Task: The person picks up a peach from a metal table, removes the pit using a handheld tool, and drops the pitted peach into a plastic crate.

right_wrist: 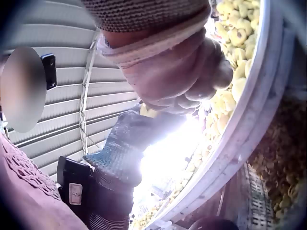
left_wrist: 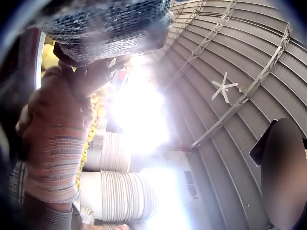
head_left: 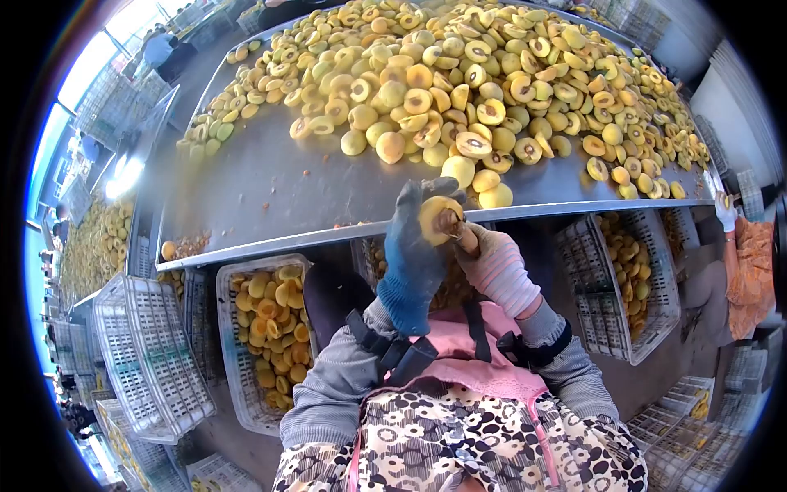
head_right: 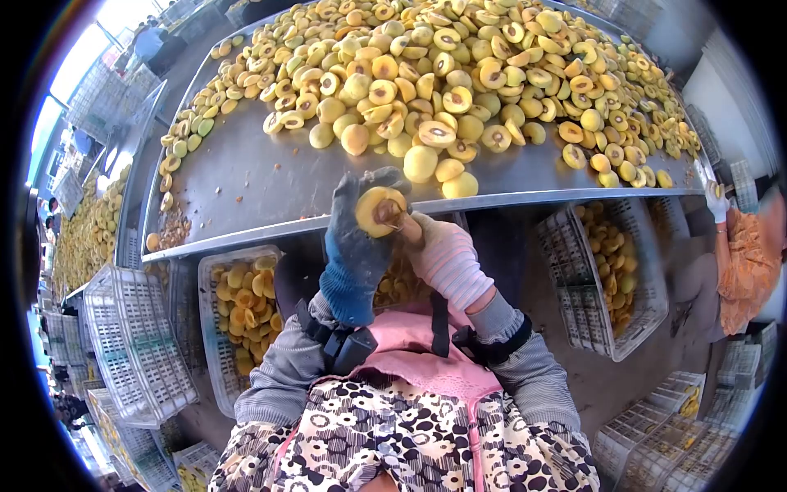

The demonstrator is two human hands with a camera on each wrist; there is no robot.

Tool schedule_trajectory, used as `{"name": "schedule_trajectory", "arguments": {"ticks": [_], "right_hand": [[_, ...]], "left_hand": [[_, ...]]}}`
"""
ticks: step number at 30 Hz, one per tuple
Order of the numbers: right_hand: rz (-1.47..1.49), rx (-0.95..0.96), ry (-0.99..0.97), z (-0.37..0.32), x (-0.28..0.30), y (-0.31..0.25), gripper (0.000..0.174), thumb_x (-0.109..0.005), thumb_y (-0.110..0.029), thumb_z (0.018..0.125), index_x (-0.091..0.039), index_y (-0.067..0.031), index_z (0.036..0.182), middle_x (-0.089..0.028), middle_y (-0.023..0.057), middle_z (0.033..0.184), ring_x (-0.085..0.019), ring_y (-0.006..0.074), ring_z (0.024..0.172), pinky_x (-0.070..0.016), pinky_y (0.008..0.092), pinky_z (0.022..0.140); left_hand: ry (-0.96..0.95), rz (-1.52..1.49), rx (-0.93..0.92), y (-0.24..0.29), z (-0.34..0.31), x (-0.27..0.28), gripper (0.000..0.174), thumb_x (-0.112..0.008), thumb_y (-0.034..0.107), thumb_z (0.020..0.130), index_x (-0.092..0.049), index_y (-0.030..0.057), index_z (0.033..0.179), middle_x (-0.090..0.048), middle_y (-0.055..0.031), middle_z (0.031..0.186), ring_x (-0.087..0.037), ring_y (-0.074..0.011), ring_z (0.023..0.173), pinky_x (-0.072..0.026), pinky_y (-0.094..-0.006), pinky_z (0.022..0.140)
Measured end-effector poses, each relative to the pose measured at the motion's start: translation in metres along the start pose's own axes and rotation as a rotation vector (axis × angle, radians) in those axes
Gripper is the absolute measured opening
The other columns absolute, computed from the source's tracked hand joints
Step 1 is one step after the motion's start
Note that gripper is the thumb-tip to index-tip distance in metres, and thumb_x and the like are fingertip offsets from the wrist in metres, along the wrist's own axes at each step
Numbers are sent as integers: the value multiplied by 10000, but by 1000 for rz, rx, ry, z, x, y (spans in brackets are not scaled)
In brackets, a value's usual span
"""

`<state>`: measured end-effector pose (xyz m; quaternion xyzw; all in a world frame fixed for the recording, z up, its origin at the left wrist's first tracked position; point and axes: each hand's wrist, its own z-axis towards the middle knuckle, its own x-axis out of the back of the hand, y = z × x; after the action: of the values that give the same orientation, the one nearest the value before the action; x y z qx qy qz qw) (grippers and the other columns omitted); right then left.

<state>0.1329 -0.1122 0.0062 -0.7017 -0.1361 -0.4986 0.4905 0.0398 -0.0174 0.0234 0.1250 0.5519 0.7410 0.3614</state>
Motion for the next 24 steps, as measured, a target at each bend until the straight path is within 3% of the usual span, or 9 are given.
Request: {"name": "schedule_trajectory", "arguments": {"ticks": [1,6,9,13,15,17,20,22,24], "right_hand": [[96,25,-8,1,-13,9,322,-618,-265,828,-600,-136,1122,-658,175,811,-638,360,801,-503,416,701],[34,106,32,2,-22,18,241,-527,-285,901,-614,-141,1074,-655,166,775,-639,354,752,-502,415,652],[341,196,12,3,-38,26,251,-531,-310,900,-610,-142,1068,-654,149,739,-635,359,706,-500,419,621],[61,78,-22,-4,-18,12,168,-582,-203,866,-646,-109,990,-653,156,761,-637,332,732,-502,391,648],[537,103,-203,-10,-21,11,159,-651,-100,820,-643,-40,967,-654,32,753,-601,129,682,-501,298,664],[726,18,-467,-11,-11,11,166,-658,-94,810,-641,-37,965,-672,43,793,-628,140,746,-504,300,706],[895,156,-637,-11,1,4,252,-668,-111,812,-627,-24,1046,-667,34,950,-609,116,866,-491,282,810],[871,318,-490,-15,-3,-3,295,-647,-87,801,-616,-25,1087,-672,60,934,-613,127,852,-491,287,799],[823,502,-348,-17,-19,3,328,-638,-104,796,-635,-26,1115,-685,110,924,-629,170,847,-494,311,811]], "left_hand": [[34,-291,123,2,-1,-1,440,-337,340,1022,-567,-20,1126,-636,-124,1036,-610,-184,927,-501,-304,816],[58,272,51,6,-2,0,448,-325,309,1031,-617,-31,1026,-669,-110,918,-620,-160,805,-498,-270,771],[139,-50,188,8,0,-5,447,-351,295,1026,-639,-43,978,-678,-102,881,-623,-159,763,-504,-266,735],[20,159,-27,-9,-2,0,403,-438,297,997,-648,-45,957,-675,-92,870,-618,-133,739,-503,-259,668],[-4,196,-106,-10,2,3,383,-476,295,983,-647,-46,944,-673,-84,851,-616,-124,725,-501,-257,649],[-135,-299,413,-17,8,15,322,-543,271,950,-649,-31,910,-665,-68,805,-609,-107,695,-497,-248,627],[-275,-380,518,-19,11,26,278,-589,254,922,-645,-18,906,-663,-61,790,-622,-118,687,-506,-255,638],[-359,-481,606,-27,8,29,270,-593,252,919,-643,-13,929,-665,-66,814,-630,-124,706,-510,-258,646],[-284,257,-470,-30,-2,32,259,-592,247,920,-631,-2,978,-669,-80,879,-648,-145,764,-523,-251,656]]}}
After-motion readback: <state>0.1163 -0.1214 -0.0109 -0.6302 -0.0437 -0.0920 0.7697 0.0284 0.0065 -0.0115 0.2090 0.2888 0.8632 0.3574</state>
